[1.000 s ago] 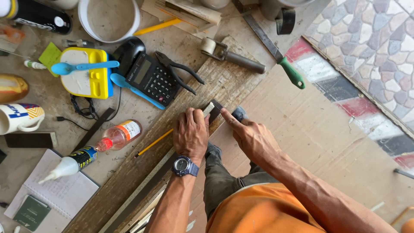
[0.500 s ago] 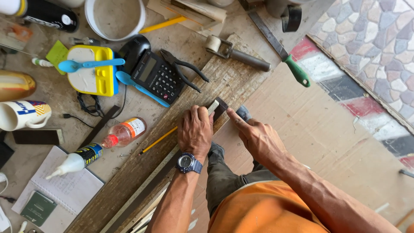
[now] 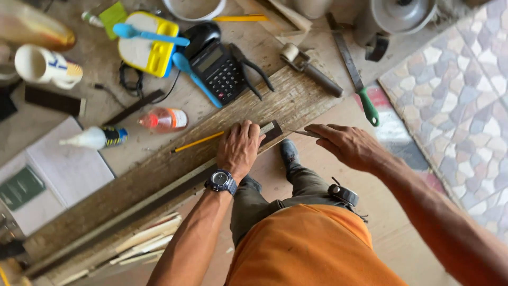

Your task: Smoothing the edges of a long wooden strip using a hand file on a workbench.

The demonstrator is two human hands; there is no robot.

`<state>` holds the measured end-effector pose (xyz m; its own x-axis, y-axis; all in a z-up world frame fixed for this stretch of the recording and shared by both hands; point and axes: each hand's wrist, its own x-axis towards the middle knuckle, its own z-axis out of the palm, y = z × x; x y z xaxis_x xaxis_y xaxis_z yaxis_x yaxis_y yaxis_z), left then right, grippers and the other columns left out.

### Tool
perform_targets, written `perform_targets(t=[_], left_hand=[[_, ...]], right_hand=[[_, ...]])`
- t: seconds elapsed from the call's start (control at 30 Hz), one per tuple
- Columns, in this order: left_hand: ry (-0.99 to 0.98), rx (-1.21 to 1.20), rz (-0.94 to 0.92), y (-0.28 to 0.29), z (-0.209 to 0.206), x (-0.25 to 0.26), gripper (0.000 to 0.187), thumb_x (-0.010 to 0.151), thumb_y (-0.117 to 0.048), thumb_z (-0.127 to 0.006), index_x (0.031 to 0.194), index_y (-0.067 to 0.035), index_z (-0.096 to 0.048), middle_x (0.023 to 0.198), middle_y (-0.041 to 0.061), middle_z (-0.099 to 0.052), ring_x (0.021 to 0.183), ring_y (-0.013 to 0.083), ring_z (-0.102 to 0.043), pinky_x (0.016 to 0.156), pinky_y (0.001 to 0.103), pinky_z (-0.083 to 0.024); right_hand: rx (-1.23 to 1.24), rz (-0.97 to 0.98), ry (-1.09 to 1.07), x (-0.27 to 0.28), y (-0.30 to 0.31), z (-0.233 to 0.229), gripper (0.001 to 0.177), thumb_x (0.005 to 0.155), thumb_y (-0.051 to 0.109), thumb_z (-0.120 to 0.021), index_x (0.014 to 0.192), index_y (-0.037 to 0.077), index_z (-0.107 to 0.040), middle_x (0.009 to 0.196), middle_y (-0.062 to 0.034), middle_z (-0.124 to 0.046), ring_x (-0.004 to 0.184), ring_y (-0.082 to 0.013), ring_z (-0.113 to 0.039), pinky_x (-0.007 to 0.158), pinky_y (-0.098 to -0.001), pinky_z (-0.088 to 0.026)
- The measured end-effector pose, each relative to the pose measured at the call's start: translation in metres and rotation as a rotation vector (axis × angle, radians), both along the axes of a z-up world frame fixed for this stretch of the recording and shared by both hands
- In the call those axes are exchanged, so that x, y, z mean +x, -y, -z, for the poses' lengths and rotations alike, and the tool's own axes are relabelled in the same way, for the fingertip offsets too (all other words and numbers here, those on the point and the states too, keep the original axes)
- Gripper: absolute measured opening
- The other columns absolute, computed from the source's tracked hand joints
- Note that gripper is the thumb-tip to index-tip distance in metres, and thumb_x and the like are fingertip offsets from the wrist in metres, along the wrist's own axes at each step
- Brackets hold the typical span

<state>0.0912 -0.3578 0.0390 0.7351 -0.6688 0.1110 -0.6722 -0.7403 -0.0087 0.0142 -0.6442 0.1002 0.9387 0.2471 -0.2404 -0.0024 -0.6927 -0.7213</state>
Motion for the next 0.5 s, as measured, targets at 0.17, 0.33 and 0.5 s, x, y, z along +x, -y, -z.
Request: perform_targets(t=[0.17, 0.33, 0.5], left_hand=[[-0.143, 0.01, -0.03, -0.016, -0.007, -0.009, 0.03, 0.105, -0.045, -0.05, 0.097, -0.016, -0.051, 0.1, 0.004, -0.054, 0.095, 0.0263, -0.064, 0.076, 0.041, -0.057], [-0.083, -0.033, -0.005, -0.017, 0.002, -0.011, 0.025, 0.102, -0.04, -0.057, 0.099, -0.016, -0.051, 0.103, 0.006, -0.053, 0.098, 0.0269, -0.062, 0.075, 0.04, -0.056], [-0.034, -0.034, -0.016, -0.017, -0.007, -0.008, 0.026, 0.099, -0.04, -0.061, 0.098, -0.016, -0.051, 0.102, 0.006, -0.053, 0.099, 0.0264, -0.061, 0.075, 0.039, -0.056]], right_hand=[[-0.219, -0.325, 0.027, 0.046, 0.01, -0.005, 0.045, 0.103, 0.034, -0.05, 0.146, 0.024, -0.057, 0.095, -0.0188, -0.073, 0.08, -0.0513, -0.071, 0.069, -0.064, -0.058], [-0.401, -0.606, 0.192, 0.08, 0.02, 0.02, 0.046, 0.103, 0.034, -0.051, 0.149, 0.033, -0.054, 0.089, -0.0042, -0.076, 0.075, -0.0356, -0.076, 0.067, -0.0492, -0.062], [-0.469, -0.752, 0.227, 0.096, 0.016, 0.012, 0.042, 0.105, 0.031, -0.051, 0.146, 0.03, -0.059, 0.091, 0.0003, -0.078, 0.073, -0.0231, -0.077, 0.072, -0.0378, -0.065]])
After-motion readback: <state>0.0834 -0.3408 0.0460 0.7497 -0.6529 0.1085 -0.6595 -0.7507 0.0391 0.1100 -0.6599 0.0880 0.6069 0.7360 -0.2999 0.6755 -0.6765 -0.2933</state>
